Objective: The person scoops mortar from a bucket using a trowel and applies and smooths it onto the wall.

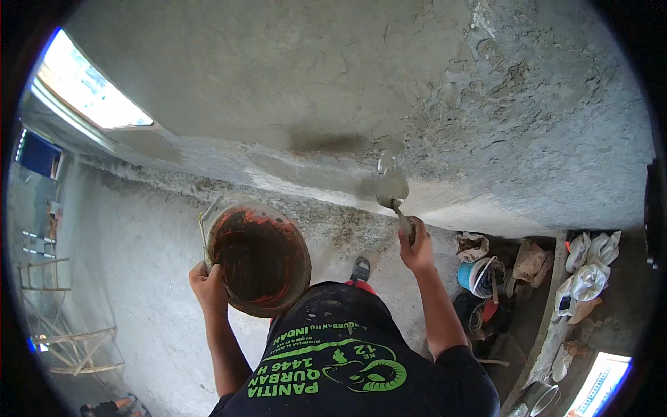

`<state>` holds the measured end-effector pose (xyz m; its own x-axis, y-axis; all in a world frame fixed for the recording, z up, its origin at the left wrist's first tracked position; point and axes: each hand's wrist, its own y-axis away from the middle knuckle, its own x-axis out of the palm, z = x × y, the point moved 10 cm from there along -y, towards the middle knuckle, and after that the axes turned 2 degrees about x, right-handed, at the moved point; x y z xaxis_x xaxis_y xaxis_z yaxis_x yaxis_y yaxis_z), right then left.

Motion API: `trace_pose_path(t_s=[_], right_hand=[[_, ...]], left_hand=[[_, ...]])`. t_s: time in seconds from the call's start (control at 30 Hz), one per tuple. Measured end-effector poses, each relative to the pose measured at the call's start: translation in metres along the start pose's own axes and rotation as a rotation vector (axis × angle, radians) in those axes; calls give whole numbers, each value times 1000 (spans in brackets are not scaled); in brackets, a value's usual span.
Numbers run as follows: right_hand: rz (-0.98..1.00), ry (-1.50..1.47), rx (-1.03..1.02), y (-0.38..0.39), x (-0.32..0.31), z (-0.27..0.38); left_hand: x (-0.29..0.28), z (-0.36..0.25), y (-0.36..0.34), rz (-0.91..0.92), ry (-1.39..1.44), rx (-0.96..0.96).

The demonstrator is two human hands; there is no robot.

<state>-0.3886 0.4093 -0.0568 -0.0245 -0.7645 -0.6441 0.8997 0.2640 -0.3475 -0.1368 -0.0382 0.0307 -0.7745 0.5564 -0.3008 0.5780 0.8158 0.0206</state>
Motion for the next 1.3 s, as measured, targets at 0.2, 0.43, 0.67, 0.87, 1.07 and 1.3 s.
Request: trace_pose_path(t_s=[0.2,0.43,0.67,0.87,1.07,1.3], right_hand=[[-2,185,-112,-38,18,-8],[-30,414,-162,-77,22,-64],[71,362,-168,-44,14,-61],[56,389,-172,-92,32,-28],[329,696,-120,-60,60,-74],[-50,407,-230,-70,-11,-15]], left_hand=[[-13,14,11,-42,-15,-47],[-19,16,24,-86,44,-69],[-34,26,31,-147,21,-76],[-31,30,33,-138,53,-75],[-31,31,31,-127,61,-61],[-26,28,26,-83,-3,-47]])
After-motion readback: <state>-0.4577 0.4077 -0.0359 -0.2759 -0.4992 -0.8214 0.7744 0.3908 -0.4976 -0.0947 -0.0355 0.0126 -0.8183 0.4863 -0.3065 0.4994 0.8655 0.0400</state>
